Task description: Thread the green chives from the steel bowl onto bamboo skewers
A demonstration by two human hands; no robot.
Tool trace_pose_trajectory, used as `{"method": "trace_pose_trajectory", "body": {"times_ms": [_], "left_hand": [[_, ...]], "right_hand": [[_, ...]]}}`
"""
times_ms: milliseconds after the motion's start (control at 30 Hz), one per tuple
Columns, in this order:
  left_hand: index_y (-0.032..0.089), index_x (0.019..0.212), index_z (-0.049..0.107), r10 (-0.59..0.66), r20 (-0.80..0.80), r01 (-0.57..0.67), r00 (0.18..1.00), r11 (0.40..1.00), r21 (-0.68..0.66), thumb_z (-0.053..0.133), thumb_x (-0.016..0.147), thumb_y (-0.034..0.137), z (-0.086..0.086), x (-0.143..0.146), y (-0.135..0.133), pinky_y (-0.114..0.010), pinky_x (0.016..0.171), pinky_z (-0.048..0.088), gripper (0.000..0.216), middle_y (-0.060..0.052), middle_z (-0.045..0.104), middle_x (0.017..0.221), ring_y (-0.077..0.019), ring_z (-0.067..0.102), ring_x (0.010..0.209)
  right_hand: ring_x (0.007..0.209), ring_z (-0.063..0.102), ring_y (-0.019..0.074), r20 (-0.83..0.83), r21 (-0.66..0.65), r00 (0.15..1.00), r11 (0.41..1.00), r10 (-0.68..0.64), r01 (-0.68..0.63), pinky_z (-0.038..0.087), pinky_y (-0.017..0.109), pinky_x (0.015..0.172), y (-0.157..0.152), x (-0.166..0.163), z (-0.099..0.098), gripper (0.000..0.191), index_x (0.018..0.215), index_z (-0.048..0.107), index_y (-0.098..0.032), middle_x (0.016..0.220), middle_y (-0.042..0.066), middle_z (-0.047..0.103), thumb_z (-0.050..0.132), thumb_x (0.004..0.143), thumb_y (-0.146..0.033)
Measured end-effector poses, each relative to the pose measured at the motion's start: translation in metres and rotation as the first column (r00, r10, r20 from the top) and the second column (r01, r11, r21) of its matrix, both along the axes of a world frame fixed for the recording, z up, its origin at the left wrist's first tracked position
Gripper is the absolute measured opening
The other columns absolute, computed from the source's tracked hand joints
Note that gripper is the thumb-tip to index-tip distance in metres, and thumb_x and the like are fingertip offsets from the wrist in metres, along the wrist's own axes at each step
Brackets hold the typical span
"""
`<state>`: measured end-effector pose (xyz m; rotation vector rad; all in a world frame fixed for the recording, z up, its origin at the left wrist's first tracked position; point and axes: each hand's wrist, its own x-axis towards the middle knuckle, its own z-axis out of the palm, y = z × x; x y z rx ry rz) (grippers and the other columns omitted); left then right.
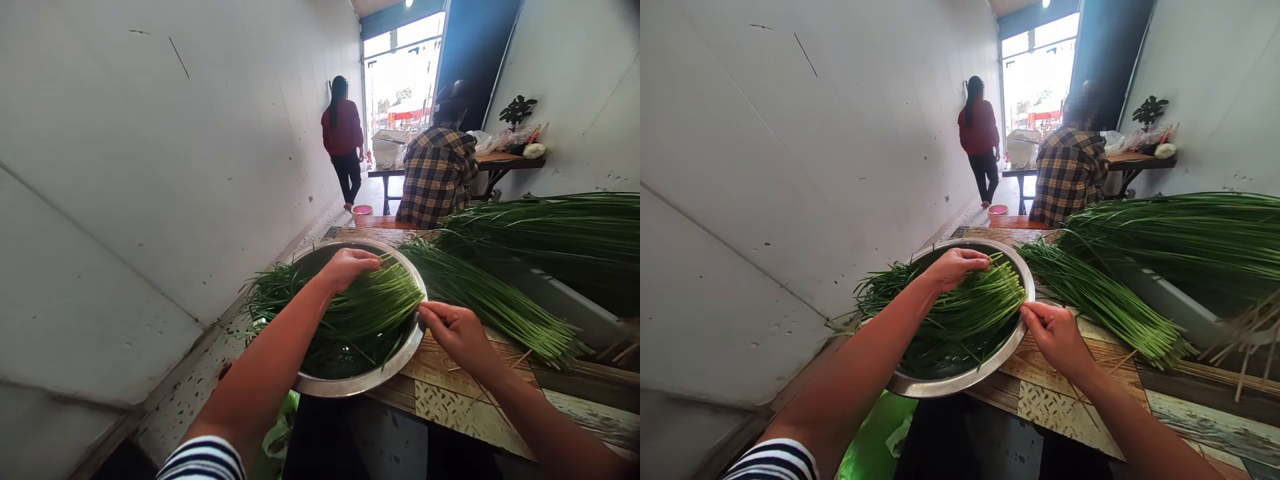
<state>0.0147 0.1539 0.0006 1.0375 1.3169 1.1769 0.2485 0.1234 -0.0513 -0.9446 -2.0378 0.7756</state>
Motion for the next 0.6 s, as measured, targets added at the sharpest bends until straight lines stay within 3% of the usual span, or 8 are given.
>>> {"method": "trace_pose_trajectory", "body": {"times_ms": [300, 600], "left_hand": [[0.011, 0.071, 0.071, 0.005, -0.012, -0.005, 1.000, 1.000, 0.010, 0.081, 0.052, 0.019, -0.0018, -0.0001, 0.0009, -0.027, 0.066, 0.043, 0.023, -0.004, 0.067, 0.067, -0.0107, 0.056, 0.063], [0.011, 0.071, 0.072, 0.003, -0.032, -0.002, 0.999, 0.999, 0.036, 0.080, 0.053, 0.020, -0.0028, 0.0000, 0.0013, -0.026, 0.066, 0.043, 0.022, -0.004, 0.067, 0.067, -0.0104, 0.056, 0.063]], "right_hand": [[0.059, 0.054, 0.0138, -0.027, 0.012, 0.999, 1.000, 0.019, -0.019, 0.044, 0.022, 0.053, -0.0010, -0.0003, 0.0028, 0.037, 0.070, 0.069, -0.017, 0.059, 0.002, 0.060, 0.047, 0.089, -0.039], [0.059, 0.052, 0.0132, -0.008, -0.057, 0.999, 0.998, 0.034, -0.035, 0.041, 0.023, 0.054, -0.0024, -0.0007, 0.0053, 0.038, 0.068, 0.065, -0.016, 0.063, 0.002, 0.059, 0.044, 0.090, -0.039]]}}
